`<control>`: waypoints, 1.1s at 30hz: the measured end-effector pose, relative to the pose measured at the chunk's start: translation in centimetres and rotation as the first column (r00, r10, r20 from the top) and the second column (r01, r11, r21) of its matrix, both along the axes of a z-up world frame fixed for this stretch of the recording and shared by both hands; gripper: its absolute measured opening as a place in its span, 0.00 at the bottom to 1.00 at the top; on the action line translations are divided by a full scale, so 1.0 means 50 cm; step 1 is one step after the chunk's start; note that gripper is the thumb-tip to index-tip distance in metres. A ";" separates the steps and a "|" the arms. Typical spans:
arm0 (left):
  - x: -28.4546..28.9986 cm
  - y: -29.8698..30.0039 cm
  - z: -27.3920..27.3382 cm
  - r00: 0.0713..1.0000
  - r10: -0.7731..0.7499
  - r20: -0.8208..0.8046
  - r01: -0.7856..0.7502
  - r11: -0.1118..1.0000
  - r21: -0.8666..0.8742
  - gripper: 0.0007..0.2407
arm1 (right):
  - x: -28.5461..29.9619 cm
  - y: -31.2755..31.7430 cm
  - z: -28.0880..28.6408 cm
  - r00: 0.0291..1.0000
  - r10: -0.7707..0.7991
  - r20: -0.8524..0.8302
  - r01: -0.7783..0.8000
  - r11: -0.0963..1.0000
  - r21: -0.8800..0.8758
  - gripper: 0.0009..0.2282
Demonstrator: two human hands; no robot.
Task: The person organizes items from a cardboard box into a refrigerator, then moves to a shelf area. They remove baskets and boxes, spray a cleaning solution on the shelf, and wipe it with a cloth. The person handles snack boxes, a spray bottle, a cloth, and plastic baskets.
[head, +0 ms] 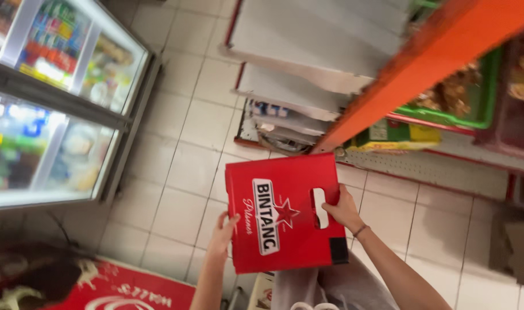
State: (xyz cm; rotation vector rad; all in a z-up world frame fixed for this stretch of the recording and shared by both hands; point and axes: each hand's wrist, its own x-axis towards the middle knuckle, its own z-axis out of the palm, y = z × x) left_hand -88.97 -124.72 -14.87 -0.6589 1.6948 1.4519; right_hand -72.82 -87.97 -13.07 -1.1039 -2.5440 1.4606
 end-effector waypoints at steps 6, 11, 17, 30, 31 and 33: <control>0.042 0.117 -0.011 0.982 -0.181 0.045 0.175 0.978 0.116 0.30 | 0.174 0.037 -0.011 0.962 -0.246 0.118 0.243 0.969 0.041 0.28; 0.081 0.245 0.034 0.919 -0.365 0.153 0.352 0.930 0.104 0.34 | 0.307 0.092 -0.017 0.914 -0.387 0.122 0.362 0.913 0.188 0.34; 0.170 0.433 0.053 0.770 -0.592 0.237 0.604 0.797 0.029 0.34 | 0.488 0.189 -0.021 0.835 -0.542 0.100 0.527 0.838 0.142 0.34; 0.570 0.845 -0.017 0.764 -0.568 0.307 0.598 0.801 -0.006 0.34 | 0.924 0.466 -0.079 0.733 -0.678 0.047 0.668 0.731 0.140 0.31; 0.586 0.870 -0.016 0.756 -0.572 0.318 0.607 0.795 -0.013 0.33 | 0.942 0.482 -0.077 0.724 -0.688 0.043 0.679 0.723 0.129 0.30; 0.638 0.936 -0.021 0.729 -0.603 0.325 0.638 0.770 -0.002 0.31 | 0.992 0.527 -0.064 0.707 -0.706 0.030 0.700 0.706 0.109 0.30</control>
